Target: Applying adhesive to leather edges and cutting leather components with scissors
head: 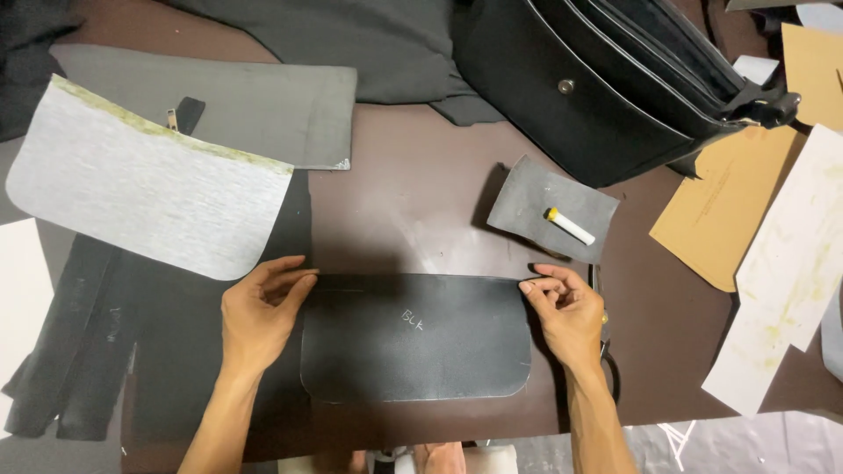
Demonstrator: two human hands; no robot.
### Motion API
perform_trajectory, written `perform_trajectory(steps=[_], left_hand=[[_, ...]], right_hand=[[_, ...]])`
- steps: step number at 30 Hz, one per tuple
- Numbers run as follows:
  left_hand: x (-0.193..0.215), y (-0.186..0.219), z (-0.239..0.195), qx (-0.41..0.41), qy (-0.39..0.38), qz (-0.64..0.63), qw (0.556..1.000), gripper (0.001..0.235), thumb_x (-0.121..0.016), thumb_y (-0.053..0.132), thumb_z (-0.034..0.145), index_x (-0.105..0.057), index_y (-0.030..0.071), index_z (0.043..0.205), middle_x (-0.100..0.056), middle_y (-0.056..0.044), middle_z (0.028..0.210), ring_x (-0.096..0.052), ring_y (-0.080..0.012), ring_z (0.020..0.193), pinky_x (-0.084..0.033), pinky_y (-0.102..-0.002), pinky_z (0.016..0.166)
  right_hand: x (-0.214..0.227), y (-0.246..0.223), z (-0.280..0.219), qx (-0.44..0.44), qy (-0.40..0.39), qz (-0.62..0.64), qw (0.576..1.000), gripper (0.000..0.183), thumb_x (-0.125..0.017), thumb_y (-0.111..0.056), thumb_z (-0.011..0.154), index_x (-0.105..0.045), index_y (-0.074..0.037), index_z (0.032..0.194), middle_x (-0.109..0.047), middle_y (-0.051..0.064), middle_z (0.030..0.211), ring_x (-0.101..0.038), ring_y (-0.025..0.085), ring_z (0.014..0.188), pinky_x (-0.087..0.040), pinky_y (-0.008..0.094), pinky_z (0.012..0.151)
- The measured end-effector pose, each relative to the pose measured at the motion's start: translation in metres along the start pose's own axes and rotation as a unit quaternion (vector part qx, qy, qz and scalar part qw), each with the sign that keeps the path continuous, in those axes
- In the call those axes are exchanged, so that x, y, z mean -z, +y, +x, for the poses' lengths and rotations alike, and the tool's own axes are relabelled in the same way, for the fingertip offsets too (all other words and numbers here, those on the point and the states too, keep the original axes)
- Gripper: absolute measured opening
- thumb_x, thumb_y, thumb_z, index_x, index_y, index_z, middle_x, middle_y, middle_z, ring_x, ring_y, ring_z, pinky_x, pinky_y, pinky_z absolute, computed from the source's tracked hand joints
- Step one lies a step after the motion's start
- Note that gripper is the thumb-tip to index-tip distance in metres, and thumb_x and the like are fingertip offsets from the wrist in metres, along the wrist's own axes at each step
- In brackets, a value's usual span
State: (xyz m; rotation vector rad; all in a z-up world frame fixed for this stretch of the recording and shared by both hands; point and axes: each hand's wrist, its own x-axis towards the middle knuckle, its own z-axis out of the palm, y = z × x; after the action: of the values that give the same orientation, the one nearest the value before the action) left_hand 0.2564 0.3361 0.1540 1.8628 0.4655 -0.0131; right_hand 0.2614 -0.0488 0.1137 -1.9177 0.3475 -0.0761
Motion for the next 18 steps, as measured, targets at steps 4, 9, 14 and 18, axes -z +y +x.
perform_trajectory(steps=[4, 9, 14, 18], left_hand=[[-0.002, 0.002, -0.003, -0.001, 0.007, -0.015, 1.000, 0.033, -0.081, 0.003, 0.086, -0.074, -0.002, 0.118, -0.079, -0.021, 0.100, -0.077, -0.0277, 0.091, -0.062, -0.037, 0.078], [-0.003, -0.002, -0.002, -0.006, 0.022, -0.007, 1.000, 0.030, -0.081, 0.003, 0.087, -0.075, 0.001, 0.116, -0.079, -0.018, 0.096, -0.077, -0.0264, 0.089, -0.062, -0.035, 0.075], [-0.005, -0.007, -0.003, -0.010, 0.035, 0.002, 0.999, 0.028, -0.083, 0.005, 0.087, -0.076, 0.002, 0.113, -0.079, -0.017, 0.096, -0.077, -0.0254, 0.088, -0.062, -0.034, 0.073], [-0.003, 0.005, -0.009, -0.005, 0.031, 0.010, 0.999, 0.031, -0.080, 0.008, 0.087, -0.074, 0.004, 0.117, -0.079, -0.012, 0.102, -0.077, -0.0206, 0.096, -0.062, -0.030, 0.079]], right_hand=[[0.005, 0.012, 0.000, -0.001, -0.016, -0.004, 1.000, 0.035, -0.082, -0.003, 0.084, -0.073, 0.000, 0.117, -0.078, 0.011, 0.086, -0.047, 0.004, 0.052, -0.041, 0.017, 0.050], [0.004, 0.010, 0.000, 0.012, -0.002, -0.026, 1.000, 0.022, -0.082, -0.002, 0.085, -0.078, -0.002, 0.107, -0.078, 0.011, 0.083, -0.046, 0.004, 0.052, -0.041, 0.018, 0.049], [0.002, 0.016, 0.001, 0.019, 0.009, -0.037, 0.999, 0.021, -0.083, -0.004, 0.085, -0.079, -0.004, 0.106, -0.078, 0.010, 0.084, -0.048, 0.004, 0.054, -0.041, 0.018, 0.049], [-0.004, -0.007, -0.005, -0.023, 0.033, -0.019, 0.999, 0.023, -0.081, -0.009, 0.088, -0.075, -0.003, 0.109, -0.075, 0.004, 0.086, -0.047, 0.002, 0.060, -0.042, 0.017, 0.057]])
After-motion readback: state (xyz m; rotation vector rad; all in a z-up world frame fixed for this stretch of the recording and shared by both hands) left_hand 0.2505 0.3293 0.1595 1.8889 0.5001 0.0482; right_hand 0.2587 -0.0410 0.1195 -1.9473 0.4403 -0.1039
